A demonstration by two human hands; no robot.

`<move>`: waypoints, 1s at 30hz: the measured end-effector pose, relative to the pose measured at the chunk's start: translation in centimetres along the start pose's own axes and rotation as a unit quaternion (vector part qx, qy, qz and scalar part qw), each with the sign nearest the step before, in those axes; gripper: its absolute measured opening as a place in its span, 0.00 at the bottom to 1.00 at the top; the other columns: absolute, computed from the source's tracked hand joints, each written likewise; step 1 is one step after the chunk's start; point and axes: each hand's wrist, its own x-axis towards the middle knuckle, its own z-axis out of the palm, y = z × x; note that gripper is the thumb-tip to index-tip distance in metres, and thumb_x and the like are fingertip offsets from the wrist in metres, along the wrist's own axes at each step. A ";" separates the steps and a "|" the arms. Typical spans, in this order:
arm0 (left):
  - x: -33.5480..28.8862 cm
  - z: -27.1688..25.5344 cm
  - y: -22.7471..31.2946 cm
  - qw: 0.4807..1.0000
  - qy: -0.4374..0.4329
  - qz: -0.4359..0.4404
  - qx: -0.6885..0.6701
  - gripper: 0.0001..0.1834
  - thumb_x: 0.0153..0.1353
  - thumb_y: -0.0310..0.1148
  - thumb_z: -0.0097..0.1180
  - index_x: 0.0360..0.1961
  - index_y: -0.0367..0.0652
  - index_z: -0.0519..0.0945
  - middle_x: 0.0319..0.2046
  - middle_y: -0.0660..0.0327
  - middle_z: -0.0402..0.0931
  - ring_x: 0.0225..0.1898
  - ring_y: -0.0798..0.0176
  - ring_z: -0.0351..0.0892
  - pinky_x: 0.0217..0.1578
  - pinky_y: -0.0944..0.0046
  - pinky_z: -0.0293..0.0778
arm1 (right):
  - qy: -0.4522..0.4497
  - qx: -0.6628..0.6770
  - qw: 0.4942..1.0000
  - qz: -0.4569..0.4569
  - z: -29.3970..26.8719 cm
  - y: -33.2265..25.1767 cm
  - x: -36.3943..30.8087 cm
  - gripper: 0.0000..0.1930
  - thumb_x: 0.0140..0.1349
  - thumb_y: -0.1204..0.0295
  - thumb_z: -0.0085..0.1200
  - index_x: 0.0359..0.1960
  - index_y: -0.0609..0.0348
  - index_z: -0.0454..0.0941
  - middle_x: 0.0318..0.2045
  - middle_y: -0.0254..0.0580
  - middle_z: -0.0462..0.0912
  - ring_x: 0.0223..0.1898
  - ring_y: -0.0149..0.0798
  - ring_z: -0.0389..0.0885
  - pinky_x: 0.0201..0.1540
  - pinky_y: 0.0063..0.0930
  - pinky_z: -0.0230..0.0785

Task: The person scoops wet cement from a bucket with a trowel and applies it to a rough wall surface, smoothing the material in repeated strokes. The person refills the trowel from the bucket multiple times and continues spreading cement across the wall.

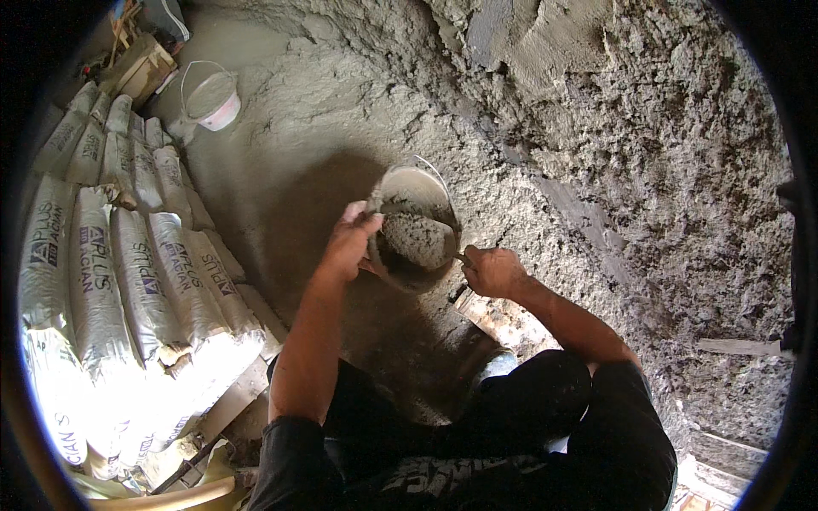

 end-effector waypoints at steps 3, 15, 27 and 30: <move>0.6 -4.3 -0.2 0.998 0.054 -0.033 0.021 0.27 0.72 0.42 0.57 0.69 0.52 0.70 0.62 0.56 0.74 0.59 0.47 0.77 0.39 0.39 0.86 | -0.074 -0.029 0.997 -0.013 -2.3 -1.1 1.3 0.17 0.69 0.59 0.54 0.47 0.61 0.75 0.34 0.56 0.86 0.39 0.60 0.87 0.43 0.53 0.79; 1.7 -6.8 -1.9 0.993 0.068 -0.069 -0.067 0.33 0.74 0.43 0.56 0.74 0.44 0.63 0.69 0.50 0.67 0.66 0.46 0.72 0.45 0.38 0.86 | -0.025 0.096 0.994 0.038 -21.4 8.3 9.1 0.20 0.75 0.58 0.48 0.58 0.56 0.81 0.60 0.52 0.81 0.50 0.44 0.85 0.47 0.42 0.82; 0.9 -1.6 0.5 0.999 -0.003 -0.030 -0.015 0.35 0.72 0.44 0.58 0.75 0.49 0.59 0.65 0.51 0.70 0.58 0.45 0.77 0.36 0.43 0.86 | -0.095 -0.236 0.966 0.040 -15.1 2.4 1.5 0.16 0.73 0.59 0.50 0.54 0.52 0.77 0.21 0.42 0.78 0.19 0.35 0.74 0.19 0.32 0.72; 0.2 0.5 0.5 0.999 -0.043 -0.020 -0.015 0.34 0.72 0.43 0.58 0.75 0.52 0.59 0.63 0.52 0.71 0.53 0.49 0.79 0.28 0.50 0.86 | -0.086 -0.302 0.949 0.036 -11.2 1.6 3.0 0.18 0.76 0.61 0.46 0.61 0.54 0.76 0.23 0.41 0.79 0.19 0.32 0.73 0.20 0.33 0.73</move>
